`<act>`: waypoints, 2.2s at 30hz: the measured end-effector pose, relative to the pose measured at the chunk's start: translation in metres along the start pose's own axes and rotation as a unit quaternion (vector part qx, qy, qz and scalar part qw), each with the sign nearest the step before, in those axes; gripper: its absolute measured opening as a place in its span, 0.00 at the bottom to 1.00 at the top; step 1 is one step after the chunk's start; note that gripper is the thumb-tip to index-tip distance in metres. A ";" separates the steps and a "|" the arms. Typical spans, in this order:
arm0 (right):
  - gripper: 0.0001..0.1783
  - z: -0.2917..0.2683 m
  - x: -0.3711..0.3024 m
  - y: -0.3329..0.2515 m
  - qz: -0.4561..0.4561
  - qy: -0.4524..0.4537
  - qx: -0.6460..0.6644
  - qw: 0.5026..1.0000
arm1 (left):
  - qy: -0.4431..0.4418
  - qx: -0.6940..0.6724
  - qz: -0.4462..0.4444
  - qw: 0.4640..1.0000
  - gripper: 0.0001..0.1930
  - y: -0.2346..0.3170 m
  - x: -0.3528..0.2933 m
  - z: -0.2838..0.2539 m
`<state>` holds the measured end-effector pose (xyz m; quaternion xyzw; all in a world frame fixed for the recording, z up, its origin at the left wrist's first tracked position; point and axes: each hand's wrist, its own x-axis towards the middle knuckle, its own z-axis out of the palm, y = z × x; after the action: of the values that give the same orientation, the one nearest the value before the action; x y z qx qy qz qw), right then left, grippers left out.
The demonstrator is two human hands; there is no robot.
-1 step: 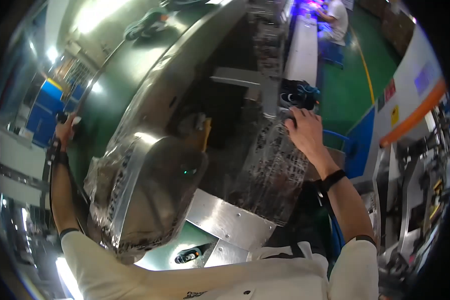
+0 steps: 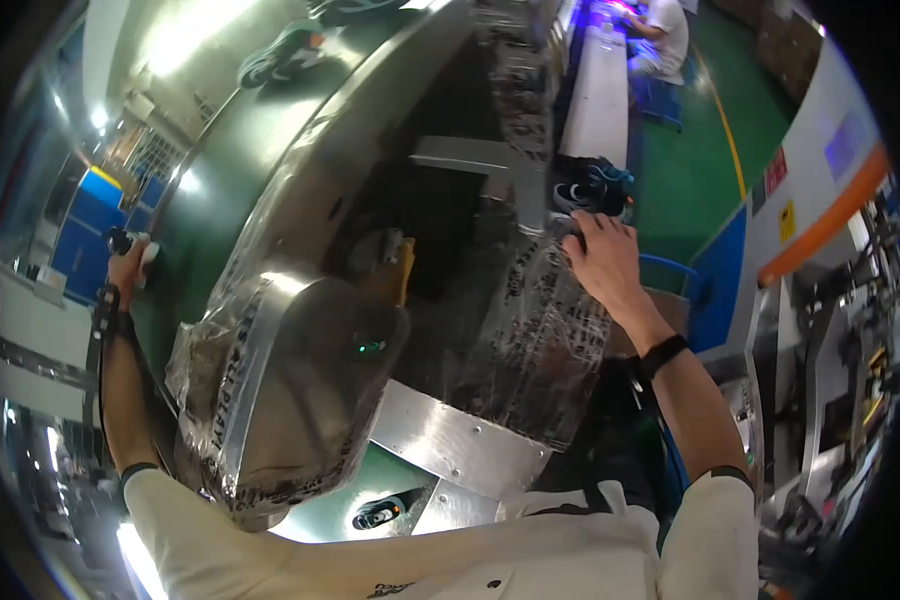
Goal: Placing shoe uppers into a toe lasting machine and placing finished components onto a conveyor belt.
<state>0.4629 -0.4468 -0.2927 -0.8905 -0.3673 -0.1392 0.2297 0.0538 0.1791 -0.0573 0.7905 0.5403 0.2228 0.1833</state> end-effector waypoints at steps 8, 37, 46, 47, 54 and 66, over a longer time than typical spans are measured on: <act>0.20 -0.005 -0.002 0.010 0.012 0.013 -0.008 1.000 | -0.007 0.079 0.213 0.974 0.28 0.138 -0.115 0.052; 0.27 -0.351 -0.457 0.247 0.462 0.372 0.421 0.686 | -0.262 -0.170 0.885 0.344 0.33 0.625 -0.876 0.320; 0.25 -0.438 -0.670 0.340 0.506 0.652 0.233 0.514 | -0.565 -0.247 0.656 0.436 0.33 0.674 -1.180 0.510; 0.29 -0.454 -0.666 0.335 0.484 0.653 0.222 0.539 | -0.550 -0.228 0.646 0.477 0.32 0.683 -1.198 0.541; 0.29 -0.508 -0.688 0.317 0.548 0.649 0.058 0.524 | -0.543 -0.025 0.544 0.639 0.40 0.737 -1.289 0.625; 0.28 -0.559 -0.542 0.567 0.728 0.211 -0.009 0.652 | -0.872 -0.256 0.103 0.403 0.26 0.673 -1.041 0.506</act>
<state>0.4504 -1.4069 -0.2142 -0.8205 0.4591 -0.1150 0.3206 0.5221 -1.0552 -0.2829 0.5218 -0.0810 -0.4424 0.7249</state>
